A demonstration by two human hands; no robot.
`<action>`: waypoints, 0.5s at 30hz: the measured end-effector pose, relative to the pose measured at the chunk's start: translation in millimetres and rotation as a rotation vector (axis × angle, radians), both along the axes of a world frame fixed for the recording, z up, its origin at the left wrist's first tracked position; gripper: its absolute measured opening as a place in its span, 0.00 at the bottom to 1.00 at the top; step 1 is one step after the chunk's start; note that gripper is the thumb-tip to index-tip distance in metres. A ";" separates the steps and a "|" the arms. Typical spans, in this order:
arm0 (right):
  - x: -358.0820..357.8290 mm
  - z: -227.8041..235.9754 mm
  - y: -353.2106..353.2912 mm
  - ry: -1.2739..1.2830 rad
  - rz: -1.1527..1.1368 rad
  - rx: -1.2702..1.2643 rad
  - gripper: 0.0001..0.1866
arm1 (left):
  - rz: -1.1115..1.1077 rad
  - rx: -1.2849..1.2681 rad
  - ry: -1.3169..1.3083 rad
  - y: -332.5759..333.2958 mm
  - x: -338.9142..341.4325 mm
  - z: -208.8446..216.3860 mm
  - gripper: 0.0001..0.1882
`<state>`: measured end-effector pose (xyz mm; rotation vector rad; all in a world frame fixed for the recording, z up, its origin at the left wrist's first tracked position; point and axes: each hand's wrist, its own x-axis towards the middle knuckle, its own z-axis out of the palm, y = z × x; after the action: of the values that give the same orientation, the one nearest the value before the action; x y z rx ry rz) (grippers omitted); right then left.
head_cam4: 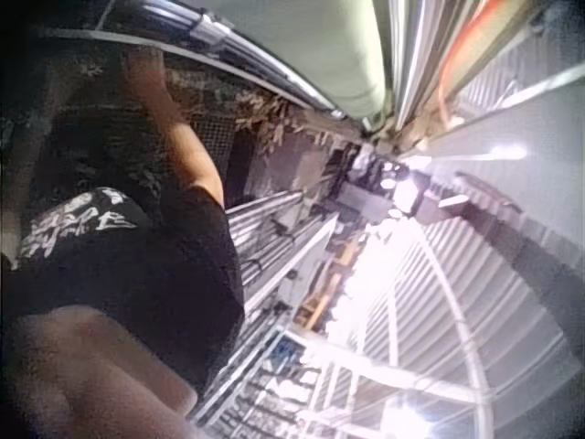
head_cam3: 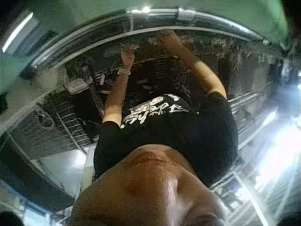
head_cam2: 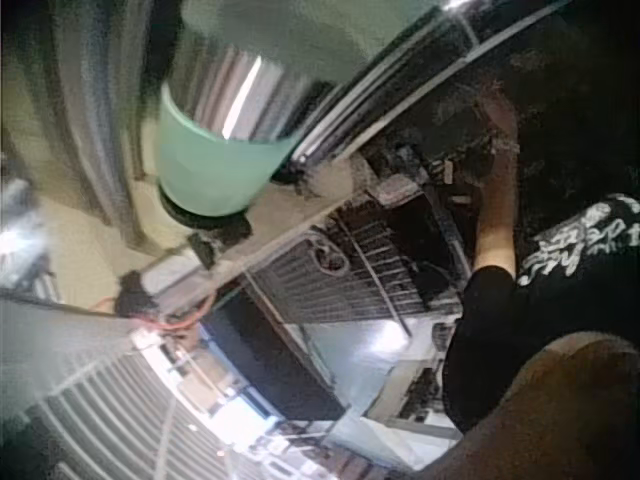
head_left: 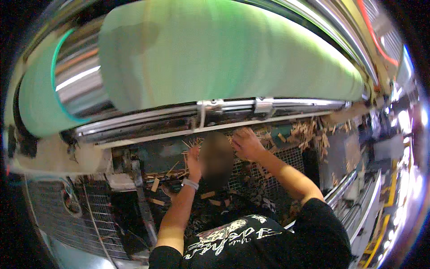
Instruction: The person reads a document and then uses a hex key to loosen or tighten bolts on an industrial roller. They use a rubber mallet to tap metal components, mark a surface with a marker, and move a heavy cylindrical machine part by hand along a track.
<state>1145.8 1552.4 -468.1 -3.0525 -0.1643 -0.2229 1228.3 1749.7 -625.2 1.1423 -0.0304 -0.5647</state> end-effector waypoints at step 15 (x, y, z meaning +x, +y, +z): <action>-374.6 -119.2 -76.1 0.356 -0.940 1.152 0.17 | -0.772 0.994 -1.292 -189.7 -110.8 154.4 0.12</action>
<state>771.3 1476.3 -587.3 -1.7535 1.0263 0.1527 1117.5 1560.0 -470.8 2.3321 -1.4919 -0.3976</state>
